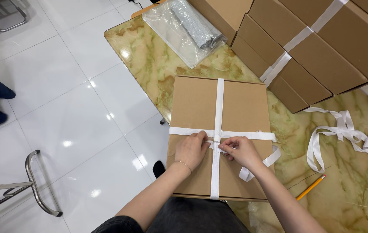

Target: The person ties a white ribbon around a brown cardboard box, creates a bow, and writes a holiday greeting on a yellow sticky note using a pencil before sticking it onto the box.

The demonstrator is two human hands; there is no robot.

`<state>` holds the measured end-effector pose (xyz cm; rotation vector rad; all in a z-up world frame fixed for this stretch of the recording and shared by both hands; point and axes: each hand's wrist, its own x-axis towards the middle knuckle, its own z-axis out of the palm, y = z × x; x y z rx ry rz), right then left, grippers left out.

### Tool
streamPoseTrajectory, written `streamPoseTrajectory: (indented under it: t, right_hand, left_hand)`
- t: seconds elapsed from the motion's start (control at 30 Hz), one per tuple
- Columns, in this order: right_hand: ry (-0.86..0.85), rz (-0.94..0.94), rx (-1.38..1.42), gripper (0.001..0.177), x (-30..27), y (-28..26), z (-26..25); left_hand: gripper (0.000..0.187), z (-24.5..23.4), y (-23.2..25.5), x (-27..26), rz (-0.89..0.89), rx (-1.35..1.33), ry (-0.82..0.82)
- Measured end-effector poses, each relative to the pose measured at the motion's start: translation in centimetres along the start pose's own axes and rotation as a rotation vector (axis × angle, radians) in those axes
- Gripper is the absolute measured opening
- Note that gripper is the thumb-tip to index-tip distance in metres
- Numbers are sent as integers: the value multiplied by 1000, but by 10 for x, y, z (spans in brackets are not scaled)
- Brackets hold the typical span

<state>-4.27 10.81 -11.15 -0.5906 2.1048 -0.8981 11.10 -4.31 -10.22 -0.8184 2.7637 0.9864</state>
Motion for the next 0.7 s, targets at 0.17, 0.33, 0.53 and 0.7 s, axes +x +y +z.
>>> streamPoseTrajectory:
  t: [0.17,0.33,0.53,0.7]
  right_hand:
    - [-28,47,58,17,-3,3,-5]
    - [-53,79,166,22,-4,9,-27]
    - [2,-44,57,17,-8,0,-52]
    - [326,-318,-219,18,-13,44,-61]
  left_hand:
    - [13,2,-9,-2,25,32,42]
    - [19,-51,-40,-24,-79,-50,67]
    - [24,-94,-90,-46,-342,-138,116]
    - [25,-90,-103,-54,-458,-238,106]
